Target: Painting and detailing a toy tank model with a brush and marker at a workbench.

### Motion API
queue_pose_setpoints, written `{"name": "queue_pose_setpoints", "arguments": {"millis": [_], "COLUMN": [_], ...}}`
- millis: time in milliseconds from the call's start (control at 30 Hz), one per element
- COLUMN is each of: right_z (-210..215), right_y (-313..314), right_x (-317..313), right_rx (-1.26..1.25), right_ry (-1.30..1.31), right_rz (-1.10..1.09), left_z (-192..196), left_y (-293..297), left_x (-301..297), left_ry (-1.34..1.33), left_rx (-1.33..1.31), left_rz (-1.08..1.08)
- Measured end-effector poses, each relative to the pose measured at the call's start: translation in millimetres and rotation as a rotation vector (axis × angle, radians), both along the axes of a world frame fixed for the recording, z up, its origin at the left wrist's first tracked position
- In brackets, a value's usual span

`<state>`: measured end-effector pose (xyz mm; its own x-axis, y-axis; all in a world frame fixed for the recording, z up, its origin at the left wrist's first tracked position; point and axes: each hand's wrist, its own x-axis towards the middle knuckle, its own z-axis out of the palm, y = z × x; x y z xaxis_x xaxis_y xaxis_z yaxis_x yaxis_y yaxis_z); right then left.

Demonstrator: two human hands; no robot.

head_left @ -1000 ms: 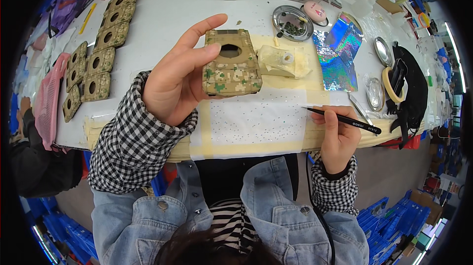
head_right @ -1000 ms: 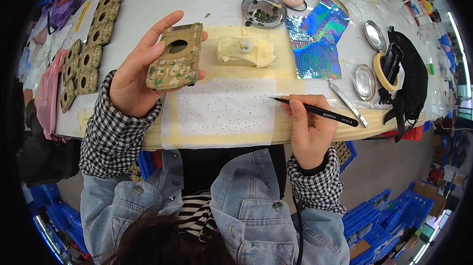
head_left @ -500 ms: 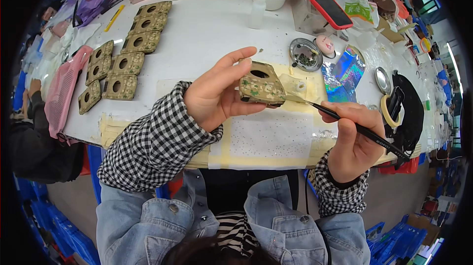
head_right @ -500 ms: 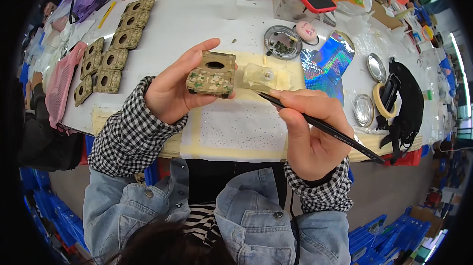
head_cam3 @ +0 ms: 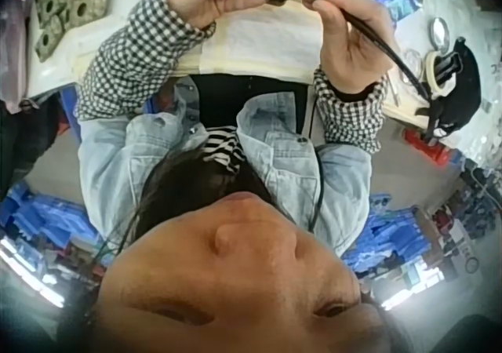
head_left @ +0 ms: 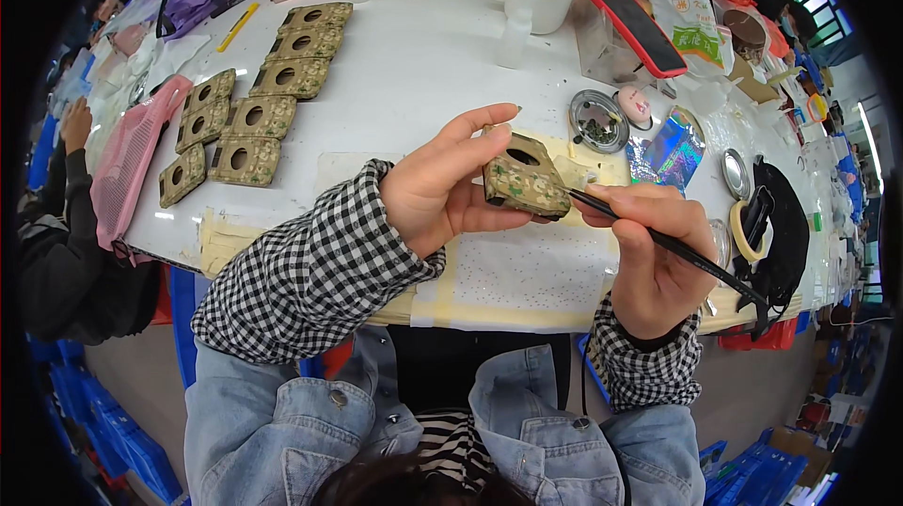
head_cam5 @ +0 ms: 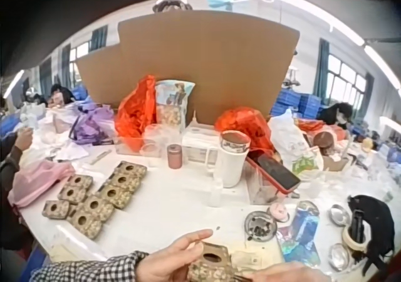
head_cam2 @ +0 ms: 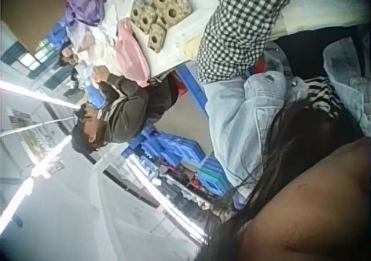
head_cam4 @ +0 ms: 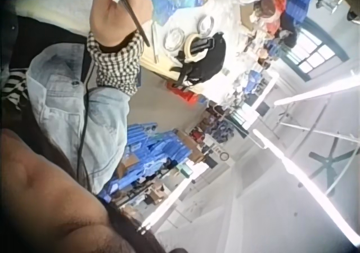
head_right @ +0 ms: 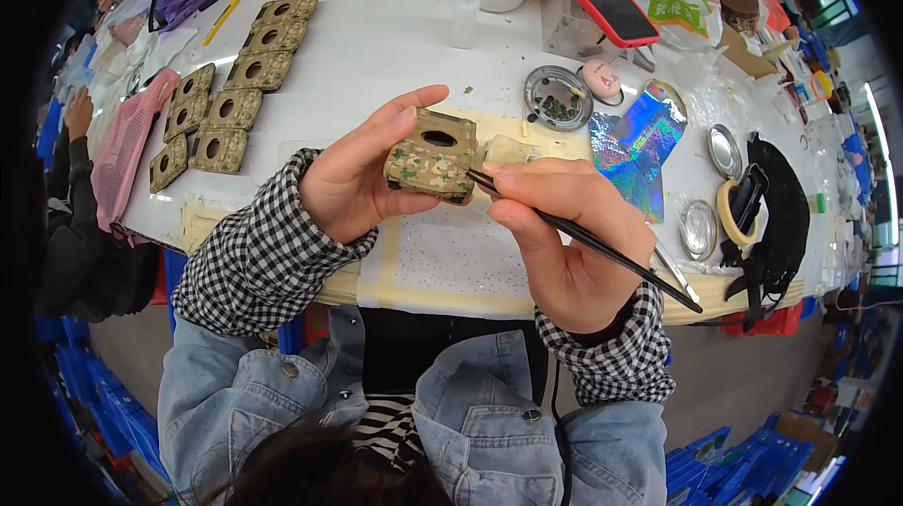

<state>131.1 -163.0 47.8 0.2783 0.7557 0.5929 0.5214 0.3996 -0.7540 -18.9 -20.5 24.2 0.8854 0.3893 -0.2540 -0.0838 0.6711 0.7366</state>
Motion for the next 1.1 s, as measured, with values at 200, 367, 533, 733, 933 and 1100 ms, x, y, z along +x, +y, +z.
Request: {"name": "queue_pose_setpoints", "arguments": {"millis": [200, 367, 533, 733, 933, 1100], "right_z": [-1.4, -1.3, -3.2, -2.6, -2.9, -3.0], "right_y": [2.5, 3.9, 5.1, 5.8, 6.4, 6.4], "right_x": [1.1, 0.3, 0.6, -0.4, 0.1, 0.0], "right_rx": [-0.005, -0.005, 0.011, 0.021, 0.036, 0.038], "right_ry": [-0.031, -0.05, -0.077, -0.138, -0.191, -0.217], "right_rz": [0.001, 0.005, 0.002, -0.014, -0.012, -0.015], "left_z": [2.1, 0.6, 2.6, 2.7, 2.1, 2.2], "left_y": [-0.6, -0.3, -1.2, -0.6, 0.1, 0.0], "left_x": [0.4, -0.8, -0.6, -1.7, -1.9, -1.7], "left_ry": [0.032, 0.013, 0.024, 0.02, 0.021, 0.026], "left_rx": [0.002, -0.003, -0.007, -0.011, -0.005, -0.001], "left_rz": [-0.001, 0.001, 0.006, 0.006, 0.005, 0.0]}}
